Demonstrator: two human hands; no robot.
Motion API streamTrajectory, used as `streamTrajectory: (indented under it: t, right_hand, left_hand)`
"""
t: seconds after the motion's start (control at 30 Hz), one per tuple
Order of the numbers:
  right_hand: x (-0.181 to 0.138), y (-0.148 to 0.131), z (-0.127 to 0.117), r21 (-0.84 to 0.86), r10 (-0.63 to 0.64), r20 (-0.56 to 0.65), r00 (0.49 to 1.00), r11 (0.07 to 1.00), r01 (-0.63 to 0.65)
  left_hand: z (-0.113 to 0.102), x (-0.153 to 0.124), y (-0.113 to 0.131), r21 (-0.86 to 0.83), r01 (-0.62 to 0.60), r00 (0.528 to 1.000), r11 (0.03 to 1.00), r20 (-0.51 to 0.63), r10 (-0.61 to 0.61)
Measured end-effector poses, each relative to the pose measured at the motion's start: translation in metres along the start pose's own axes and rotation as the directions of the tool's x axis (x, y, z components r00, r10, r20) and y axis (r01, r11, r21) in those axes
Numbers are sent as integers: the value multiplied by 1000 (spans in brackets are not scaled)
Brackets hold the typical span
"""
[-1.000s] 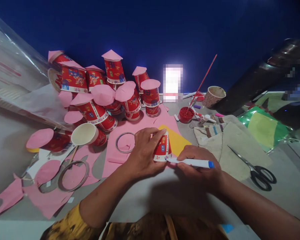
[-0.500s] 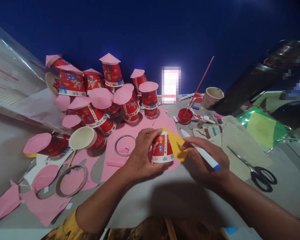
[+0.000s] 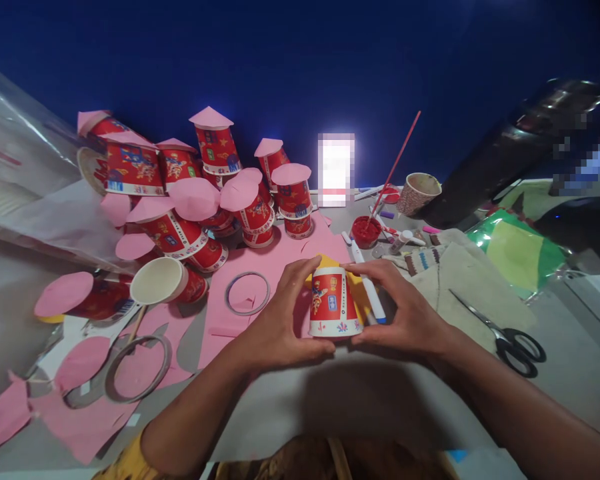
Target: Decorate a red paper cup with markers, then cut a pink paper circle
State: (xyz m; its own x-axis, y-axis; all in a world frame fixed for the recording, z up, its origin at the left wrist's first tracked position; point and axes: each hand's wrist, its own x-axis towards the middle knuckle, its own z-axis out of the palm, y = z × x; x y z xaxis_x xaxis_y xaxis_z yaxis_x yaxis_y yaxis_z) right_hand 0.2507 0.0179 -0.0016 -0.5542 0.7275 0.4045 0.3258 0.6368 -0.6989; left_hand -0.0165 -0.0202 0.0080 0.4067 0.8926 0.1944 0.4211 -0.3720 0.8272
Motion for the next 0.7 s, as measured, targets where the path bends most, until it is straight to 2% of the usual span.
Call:
streamTrajectory:
  t: [0.1,0.17,0.23,0.37,0.43,0.57,0.7]
  right_hand:
    - [2,0,-4,53,68,-5,998,996,-67]
    - [3,1,-3,85,93,-5,996,992,-92]
    - [3,1,-1,101,93,-33,995,991,-90]
    - [3,-12,0,91,96,-260,961,993,-75]
    - [2,-23,-1,104,59,-340,939,994,-25]
    - [1,-42,3,128,-80,-329,941,983,128]
    - [-1,-42,12,175,-21,-292,956,982,75]
  left_hand:
    - [-2,1,0,-171,70,997,983,38,-64]
    - [-4,2,0,-228,83,996,970,2,-85]
    - [-7,2,-1,-166,88,993,982,-65,-100]
    - [-13,2,-4,46,64,984,997,-167,-56]
    - [-13,3,-5,114,51,980,992,-197,-27]
    - [-12,2,-6,158,52,978,986,-208,-18]
    - [-11,0,-10,127,45,977,991,-215,-16]
